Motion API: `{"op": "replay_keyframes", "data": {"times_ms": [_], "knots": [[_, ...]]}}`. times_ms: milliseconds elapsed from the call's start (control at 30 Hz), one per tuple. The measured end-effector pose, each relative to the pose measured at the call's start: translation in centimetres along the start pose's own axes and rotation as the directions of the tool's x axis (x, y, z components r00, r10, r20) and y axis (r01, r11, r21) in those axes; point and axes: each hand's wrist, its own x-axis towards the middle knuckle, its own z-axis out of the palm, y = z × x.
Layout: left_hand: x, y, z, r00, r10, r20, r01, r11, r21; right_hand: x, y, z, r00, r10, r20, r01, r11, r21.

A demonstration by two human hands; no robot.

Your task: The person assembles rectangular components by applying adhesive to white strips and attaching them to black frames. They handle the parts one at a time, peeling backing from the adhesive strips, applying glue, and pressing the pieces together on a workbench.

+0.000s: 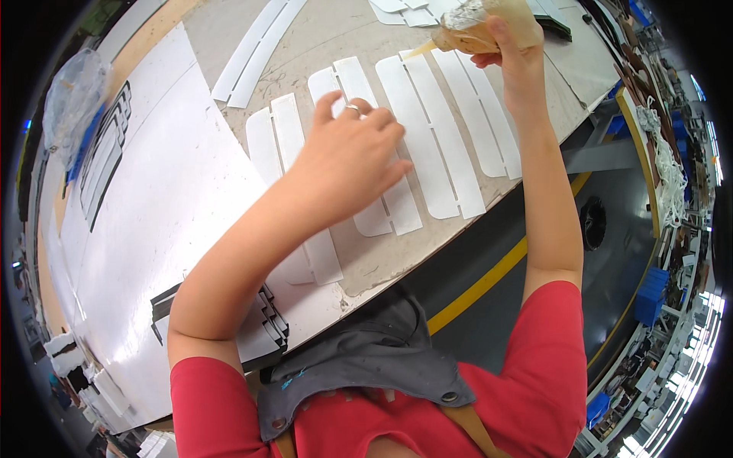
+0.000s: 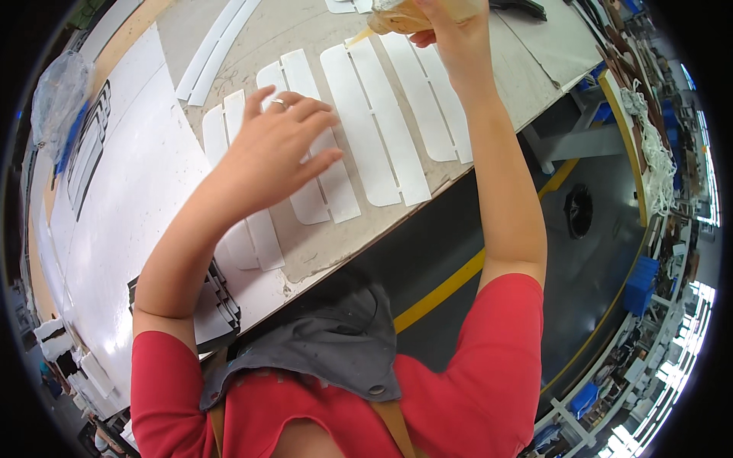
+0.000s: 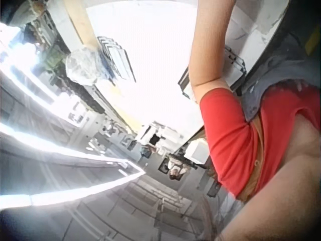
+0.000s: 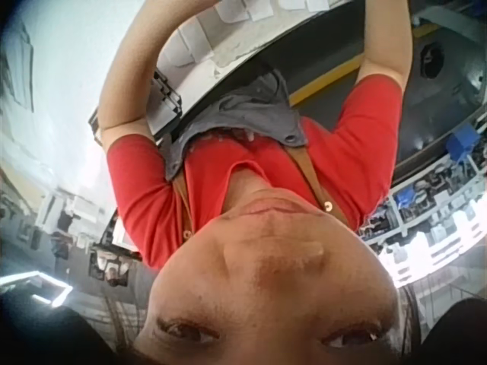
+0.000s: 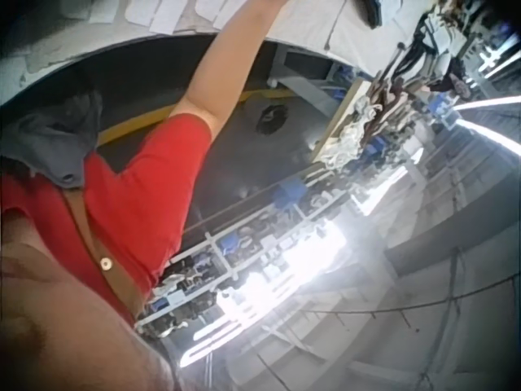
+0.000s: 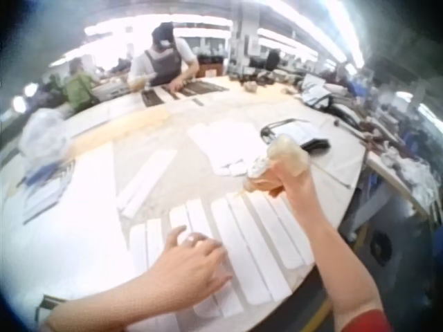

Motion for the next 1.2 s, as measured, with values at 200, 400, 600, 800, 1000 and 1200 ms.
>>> {"op": "replay_keyframes", "data": {"times_ms": [200,400,600,800,1000,1200], "knots": [[0.2,0.0,3.1,0.985,0.072,-0.156,-0.083,0.994,-0.066,1.0,1.3,1.3,1.000,0.017,-0.024,-0.017,1.000,0.008],[0.3,0.3,2.4,0.998,0.031,-0.051,-0.034,0.998,-0.052,0.4,2.0,-0.8,0.999,0.029,0.019,-0.028,0.998,-0.055],[0.2,0.3,2.8,0.996,0.030,-0.088,-0.032,0.999,-0.023,-2.9,0.6,-2.5,0.994,0.108,-0.018,-0.109,0.993,-0.044],[0.4,0.4,2.9,0.995,0.041,-0.096,-0.042,0.999,-0.012,-6.6,-2.4,-3.0,0.982,0.186,-0.029,-0.186,0.982,0.003],[0.3,0.4,2.8,0.992,0.048,-0.120,-0.050,0.999,-0.012,-10.1,-3.9,-4.3,0.983,0.183,-0.008,-0.182,0.981,0.066],[0.4,0.5,2.7,0.991,0.062,-0.122,-0.064,0.998,-0.013,-10.7,-2.4,-7.0,0.980,0.199,0.011,-0.195,0.943,0.270]]}}
